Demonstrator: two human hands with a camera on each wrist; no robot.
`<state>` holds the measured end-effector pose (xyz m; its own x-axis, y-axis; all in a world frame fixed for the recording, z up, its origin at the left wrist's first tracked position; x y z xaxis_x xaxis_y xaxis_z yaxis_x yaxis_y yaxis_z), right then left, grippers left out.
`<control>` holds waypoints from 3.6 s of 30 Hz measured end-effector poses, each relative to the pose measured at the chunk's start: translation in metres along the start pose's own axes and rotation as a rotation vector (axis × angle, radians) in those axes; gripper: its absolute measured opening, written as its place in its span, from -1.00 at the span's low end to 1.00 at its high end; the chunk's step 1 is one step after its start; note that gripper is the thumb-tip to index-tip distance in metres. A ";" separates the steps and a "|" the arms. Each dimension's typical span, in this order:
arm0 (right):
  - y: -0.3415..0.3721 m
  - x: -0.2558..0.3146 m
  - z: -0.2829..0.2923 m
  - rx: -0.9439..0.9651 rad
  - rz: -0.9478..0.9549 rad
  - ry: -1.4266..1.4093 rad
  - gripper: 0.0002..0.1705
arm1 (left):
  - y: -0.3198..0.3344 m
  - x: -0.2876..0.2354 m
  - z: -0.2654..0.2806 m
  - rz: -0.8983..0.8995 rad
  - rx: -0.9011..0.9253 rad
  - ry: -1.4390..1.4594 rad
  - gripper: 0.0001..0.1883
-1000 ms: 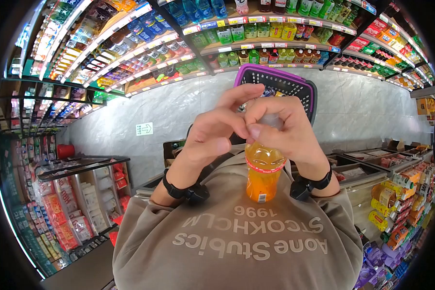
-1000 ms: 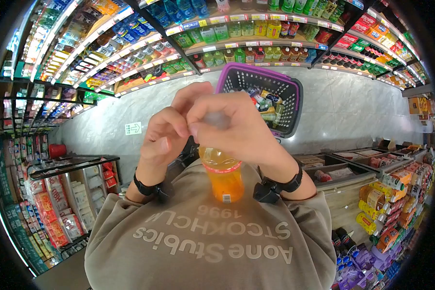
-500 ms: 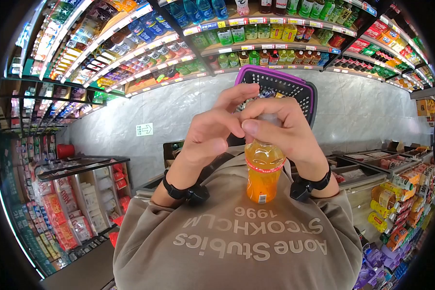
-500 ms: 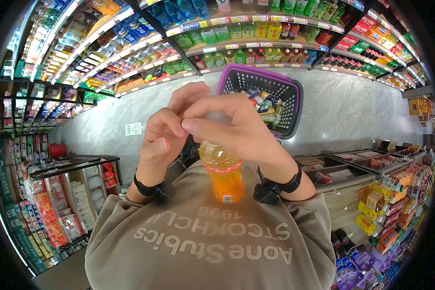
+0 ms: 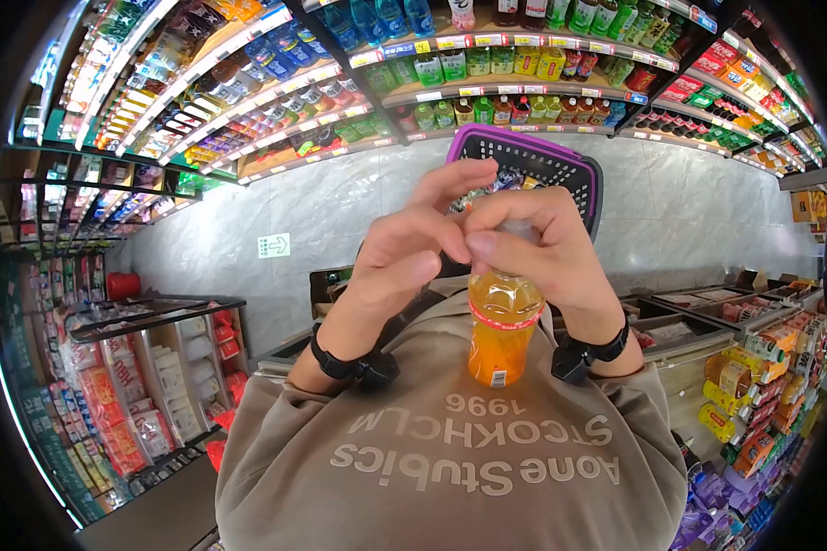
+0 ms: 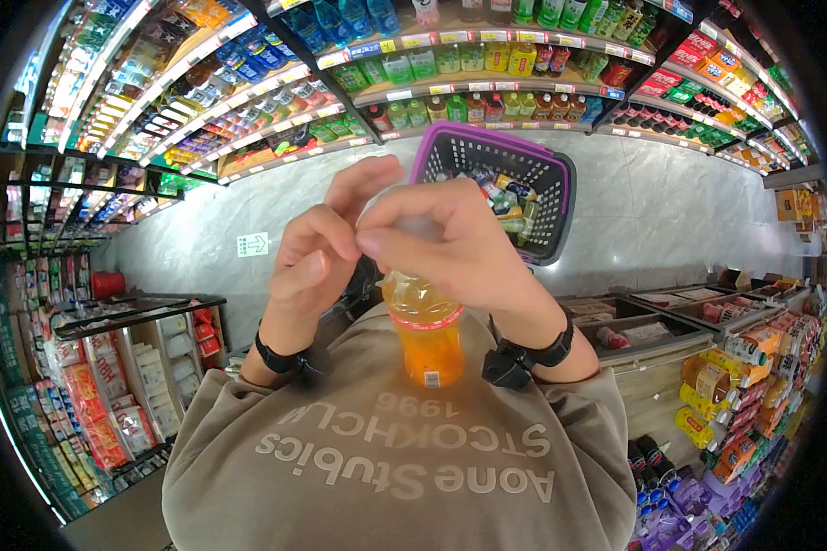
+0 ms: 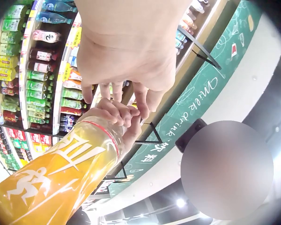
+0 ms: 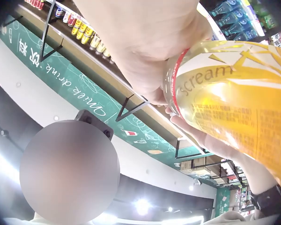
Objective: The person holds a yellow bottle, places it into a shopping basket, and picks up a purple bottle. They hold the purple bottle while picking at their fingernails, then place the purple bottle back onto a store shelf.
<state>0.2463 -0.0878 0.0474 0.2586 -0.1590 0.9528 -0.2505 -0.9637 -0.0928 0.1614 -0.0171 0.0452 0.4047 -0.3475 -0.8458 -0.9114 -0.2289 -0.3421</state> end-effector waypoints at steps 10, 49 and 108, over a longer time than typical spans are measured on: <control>0.002 0.004 0.002 0.006 0.091 0.068 -0.93 | -0.002 -0.003 -0.005 -0.027 0.048 -0.058 -0.70; -0.003 0.008 -0.001 0.023 0.072 0.016 -0.91 | -0.002 0.007 -0.003 0.095 -0.091 0.111 -0.72; -0.004 -0.001 -0.013 0.202 0.012 -0.178 -0.91 | -0.006 -0.072 -0.030 -0.593 0.145 -1.071 -0.79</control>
<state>0.2353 -0.0812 0.0505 0.4209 -0.1888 0.8873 -0.0678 -0.9819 -0.1767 0.1396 -0.0179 0.1207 0.5557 0.7115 -0.4300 -0.6353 0.0297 -0.7717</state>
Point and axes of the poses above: each hand's wrist, its own y-axis away from the middle knuckle, its own z-axis out of the back of the hand, x = y × z, the point moved 9 cm from there along -y, towards the middle knuckle, and after that the axes turned 1 degree about x, right-handed, at the moved point
